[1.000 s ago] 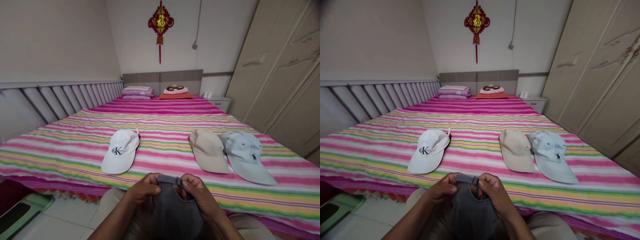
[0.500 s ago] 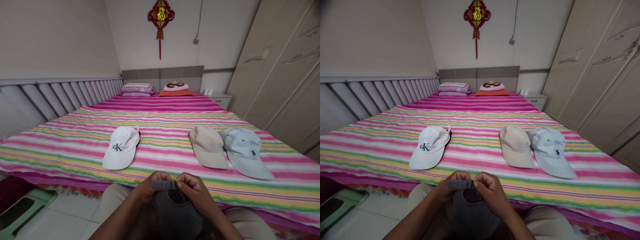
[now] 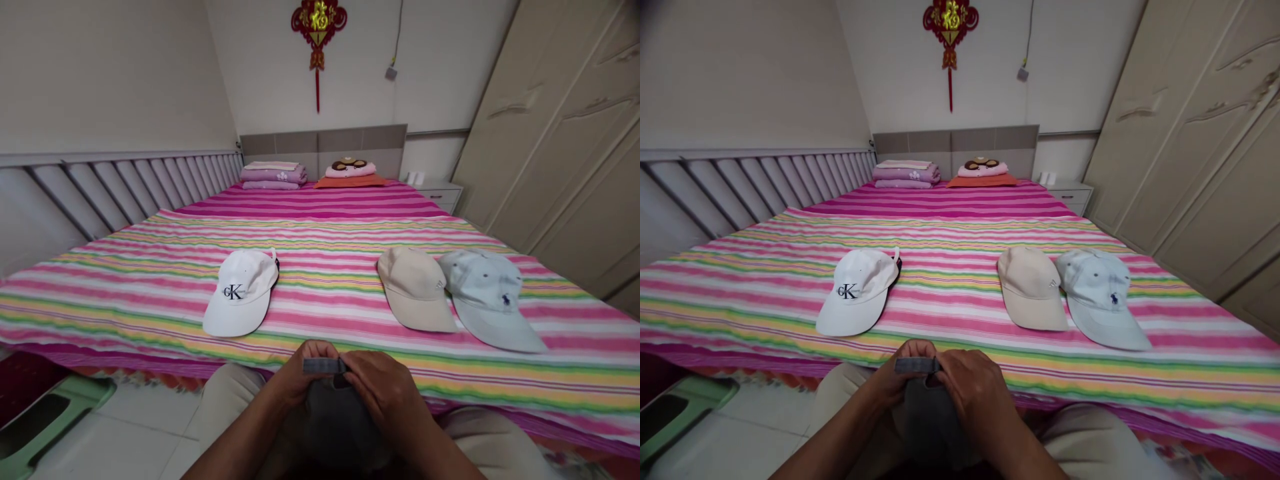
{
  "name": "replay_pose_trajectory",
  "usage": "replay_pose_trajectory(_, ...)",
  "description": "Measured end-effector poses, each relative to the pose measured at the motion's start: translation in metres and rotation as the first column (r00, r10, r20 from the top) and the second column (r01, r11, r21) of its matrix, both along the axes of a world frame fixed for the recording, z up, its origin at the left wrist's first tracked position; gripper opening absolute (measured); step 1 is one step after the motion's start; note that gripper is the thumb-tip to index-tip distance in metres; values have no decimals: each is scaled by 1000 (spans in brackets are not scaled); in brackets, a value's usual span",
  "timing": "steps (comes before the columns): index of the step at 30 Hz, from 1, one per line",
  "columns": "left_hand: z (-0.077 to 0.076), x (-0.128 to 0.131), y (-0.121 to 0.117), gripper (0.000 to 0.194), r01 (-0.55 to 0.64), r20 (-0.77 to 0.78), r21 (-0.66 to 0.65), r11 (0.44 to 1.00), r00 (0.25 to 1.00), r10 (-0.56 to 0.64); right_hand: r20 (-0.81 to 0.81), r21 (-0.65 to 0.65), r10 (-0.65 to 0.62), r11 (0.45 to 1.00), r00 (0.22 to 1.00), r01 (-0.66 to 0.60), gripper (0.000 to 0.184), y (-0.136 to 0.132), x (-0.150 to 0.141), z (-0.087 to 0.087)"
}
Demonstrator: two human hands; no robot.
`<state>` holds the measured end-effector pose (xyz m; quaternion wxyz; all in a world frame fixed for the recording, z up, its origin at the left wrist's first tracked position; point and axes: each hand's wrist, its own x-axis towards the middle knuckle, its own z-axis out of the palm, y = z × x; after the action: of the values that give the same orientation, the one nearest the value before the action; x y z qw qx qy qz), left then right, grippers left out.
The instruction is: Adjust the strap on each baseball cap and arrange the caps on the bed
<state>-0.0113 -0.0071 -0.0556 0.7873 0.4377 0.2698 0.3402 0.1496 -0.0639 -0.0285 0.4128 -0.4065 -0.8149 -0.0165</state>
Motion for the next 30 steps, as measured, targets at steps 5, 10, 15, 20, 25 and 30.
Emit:
replay_pose_trajectory(5, 2, -4, -1, 32, -3, -77, 92, 996, 997, 10, 83, 73, -49, 996, 995, 43, 20, -1, -3, -2)
replay_pose_trajectory(10, 9, -2, -3, 34, -56, -185, 147, 987, 979, 83, 55, 56, -78, 996, 995, 75, 21, -2, -5, -8)
replay_pose_trajectory(15, 8, 1, -3, 29, -119, -229, 183, 976, 960, 160, -63, -126, -135, 984, 989, 126, 21, -4, -1, -8)
replay_pose_trajectory(20, 6, 2, -3, 25, -78, -268, 260, 962, 952, 150, -47, -267, -149, 955, 988, 132, 9, -6, -2, -5)
replay_pose_trajectory(25, 7, 3, -6, 16, -44, -392, 512, 858, 876, 279, -17, -415, -143, 901, 990, 123, 13, -3, 0, 1)
replay_pose_trajectory(30, 8, 3, -8, 14, 20, -435, 558, 830, 858, 272, -115, -515, -65, 857, 991, -4, 19, -1, 5, 7)
